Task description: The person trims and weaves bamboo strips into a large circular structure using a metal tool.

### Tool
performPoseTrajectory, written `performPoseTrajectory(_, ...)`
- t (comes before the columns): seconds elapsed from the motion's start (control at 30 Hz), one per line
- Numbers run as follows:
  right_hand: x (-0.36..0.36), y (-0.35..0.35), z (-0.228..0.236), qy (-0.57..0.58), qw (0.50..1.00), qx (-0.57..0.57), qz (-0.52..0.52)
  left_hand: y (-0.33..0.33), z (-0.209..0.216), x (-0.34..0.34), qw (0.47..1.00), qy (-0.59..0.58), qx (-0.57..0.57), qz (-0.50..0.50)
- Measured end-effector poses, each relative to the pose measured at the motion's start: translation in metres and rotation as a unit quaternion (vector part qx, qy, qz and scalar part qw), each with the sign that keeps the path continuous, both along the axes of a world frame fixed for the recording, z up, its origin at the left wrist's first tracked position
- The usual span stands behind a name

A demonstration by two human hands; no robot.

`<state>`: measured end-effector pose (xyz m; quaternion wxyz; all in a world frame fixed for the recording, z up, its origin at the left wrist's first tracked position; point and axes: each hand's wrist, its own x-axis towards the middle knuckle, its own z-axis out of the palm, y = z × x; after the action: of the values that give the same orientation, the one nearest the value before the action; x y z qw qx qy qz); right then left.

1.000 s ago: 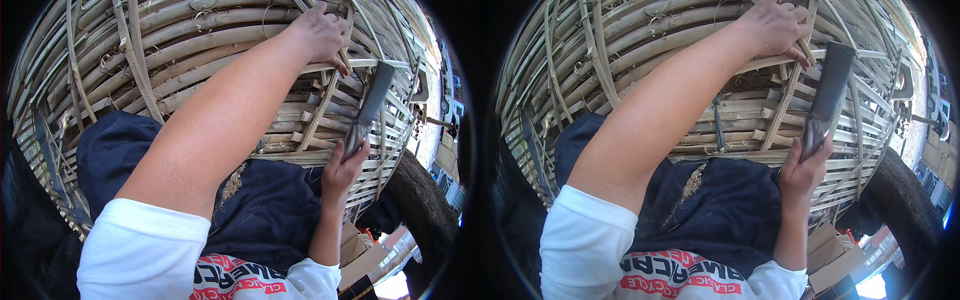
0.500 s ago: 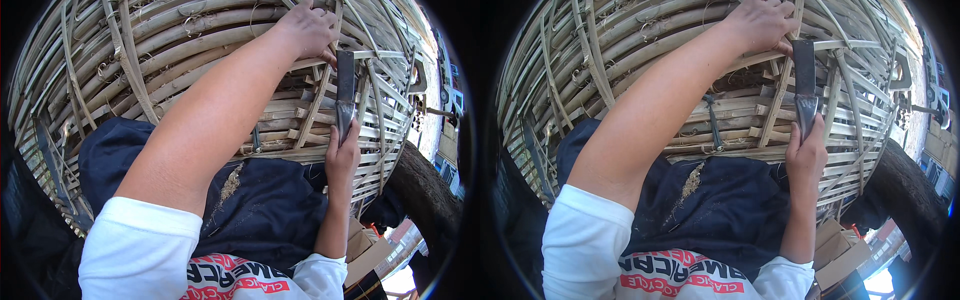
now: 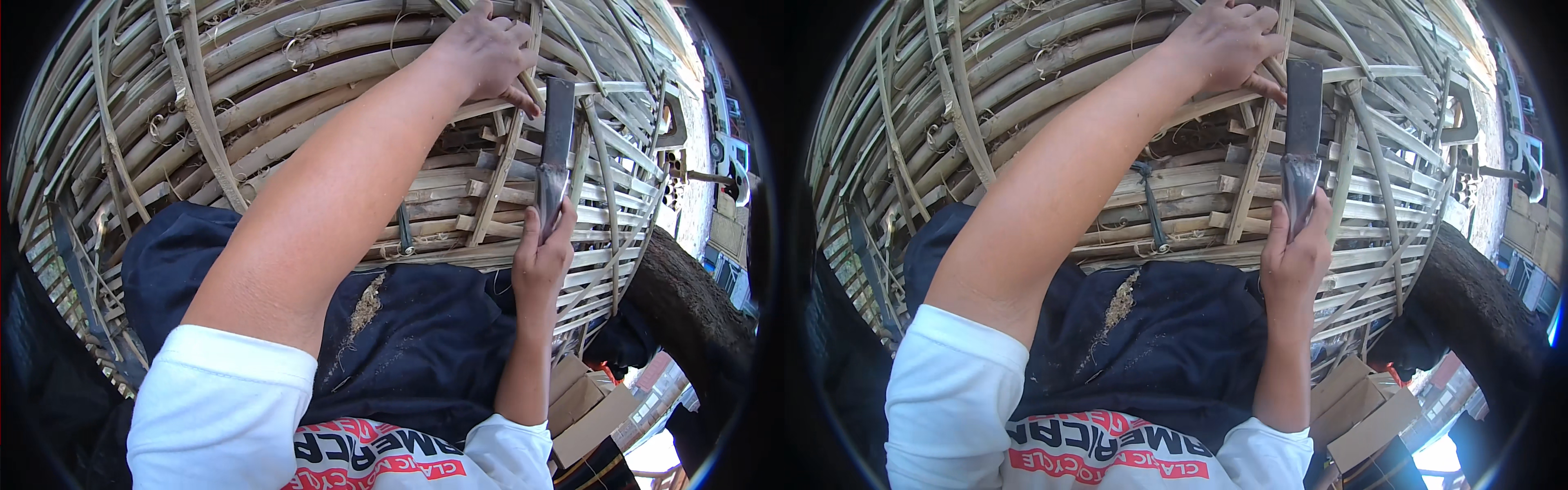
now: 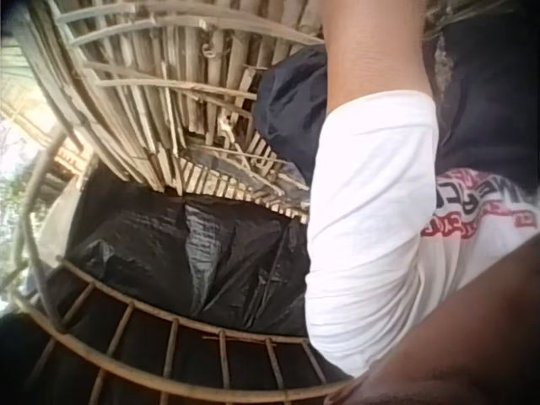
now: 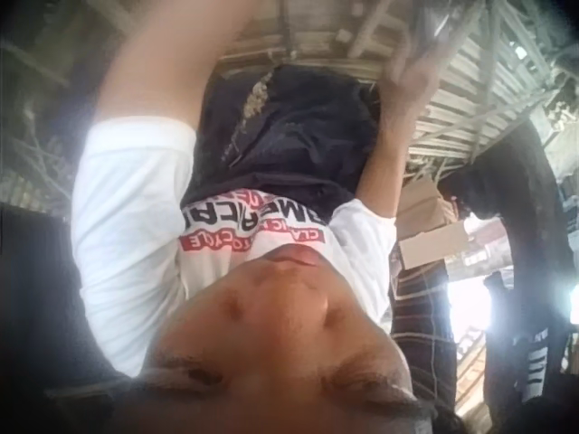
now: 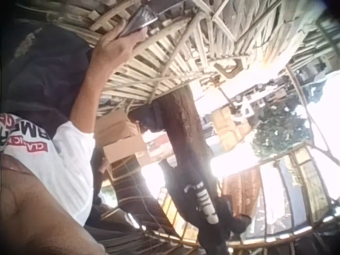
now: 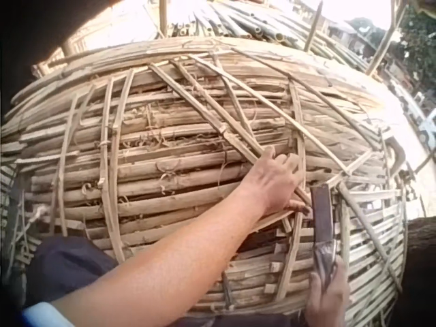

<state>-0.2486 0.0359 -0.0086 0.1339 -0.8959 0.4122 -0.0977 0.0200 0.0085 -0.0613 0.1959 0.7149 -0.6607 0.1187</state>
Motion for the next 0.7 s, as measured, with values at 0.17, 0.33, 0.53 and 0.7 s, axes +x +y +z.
performPoseTrajectory(0.17,0.008,0.023,0.016,-0.121,0.991,0.051,-0.005,0.008,0.036,-0.006,0.984,0.080,0.156,-0.007)
performPoseTrajectory(0.33,0.001,0.021,0.011,-0.086,0.993,0.076,-0.024,-0.001,0.011,-0.008,0.998,0.037,0.022,0.052)
performPoseTrajectory(0.53,-0.007,0.005,0.001,-0.137,0.985,0.100,-0.037,0.000,0.005,-0.013,0.994,0.054,-0.064,0.066)
performPoseTrajectory(0.7,-0.012,0.002,0.001,-0.137,0.987,0.083,-0.027,-0.004,0.034,-0.021,0.982,0.011,0.150,0.115)
